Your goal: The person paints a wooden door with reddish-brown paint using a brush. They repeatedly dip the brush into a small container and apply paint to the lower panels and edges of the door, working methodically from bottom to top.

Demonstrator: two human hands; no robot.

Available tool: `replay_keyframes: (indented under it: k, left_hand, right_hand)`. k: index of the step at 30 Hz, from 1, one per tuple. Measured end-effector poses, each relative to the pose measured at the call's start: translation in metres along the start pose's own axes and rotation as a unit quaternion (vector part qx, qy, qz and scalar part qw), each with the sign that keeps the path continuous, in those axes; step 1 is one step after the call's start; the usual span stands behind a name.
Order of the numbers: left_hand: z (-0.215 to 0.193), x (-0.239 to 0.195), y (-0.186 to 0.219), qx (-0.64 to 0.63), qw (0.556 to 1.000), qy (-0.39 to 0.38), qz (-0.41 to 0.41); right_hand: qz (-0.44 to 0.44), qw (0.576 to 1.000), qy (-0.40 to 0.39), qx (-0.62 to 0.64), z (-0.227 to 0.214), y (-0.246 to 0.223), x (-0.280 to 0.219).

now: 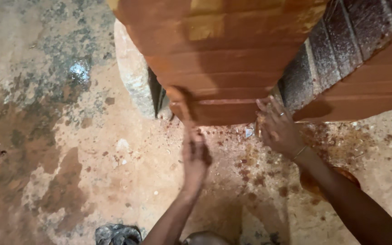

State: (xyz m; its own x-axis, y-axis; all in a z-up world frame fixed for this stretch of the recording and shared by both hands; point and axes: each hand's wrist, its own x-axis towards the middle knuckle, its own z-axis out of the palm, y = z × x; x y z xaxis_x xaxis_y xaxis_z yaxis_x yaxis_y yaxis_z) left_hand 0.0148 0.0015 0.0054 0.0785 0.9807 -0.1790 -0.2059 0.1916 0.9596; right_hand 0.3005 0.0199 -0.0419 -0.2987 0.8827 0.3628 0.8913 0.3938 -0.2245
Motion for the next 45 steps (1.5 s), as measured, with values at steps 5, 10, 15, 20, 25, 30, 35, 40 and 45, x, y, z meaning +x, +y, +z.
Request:
replay_keyframes:
  k: [5, 10, 15, 20, 25, 30, 35, 40, 45]
  left_hand:
    - [0.071, -0.017, 0.033, 0.06, 0.967, -0.248, -0.027]
    - [0.083, -0.013, 0.066, 0.013, 0.957, -0.283, -0.059]
    - [0.024, -0.012, 0.071, -0.08, 0.995, -0.012, -0.058]
    - [-0.03, -0.02, 0.073, -0.195, 0.971, 0.116, 0.073]
    - [-0.011, -0.008, 0.072, -0.061, 0.987, 0.034, 0.145]
    - [0.046, -0.008, 0.084, 0.17, 0.907, -0.17, 0.345]
    - [0.08, -0.029, 0.103, 0.122, 0.898, -0.413, 0.086]
    - [0.055, -0.013, 0.107, -0.084, 0.961, -0.258, 0.052]
    - [-0.014, -0.015, 0.095, -0.183, 0.974, -0.035, 0.131]
  right_hand:
    - [0.027, 0.999, -0.003, 0.029, -0.011, -0.005, 0.005]
    - [0.18, 0.967, -0.131, 0.125, -0.014, -0.007, 0.006]
    - [0.031, 0.997, -0.061, -0.032, -0.003, 0.003, 0.003]
    - [0.03, 0.997, -0.064, -0.01, 0.004, 0.007, -0.001]
    - [0.03, 0.997, -0.068, -0.003, 0.0, 0.004, 0.001]
    - [0.032, 0.997, -0.063, -0.024, -0.001, 0.002, 0.001]
    - [0.219, 0.945, -0.166, 0.178, 0.004, -0.001, 0.009]
    - [0.056, 0.994, -0.091, -0.025, -0.004, -0.001, 0.003]
    - [0.004, 0.999, -0.028, 0.017, -0.003, 0.002, 0.0]
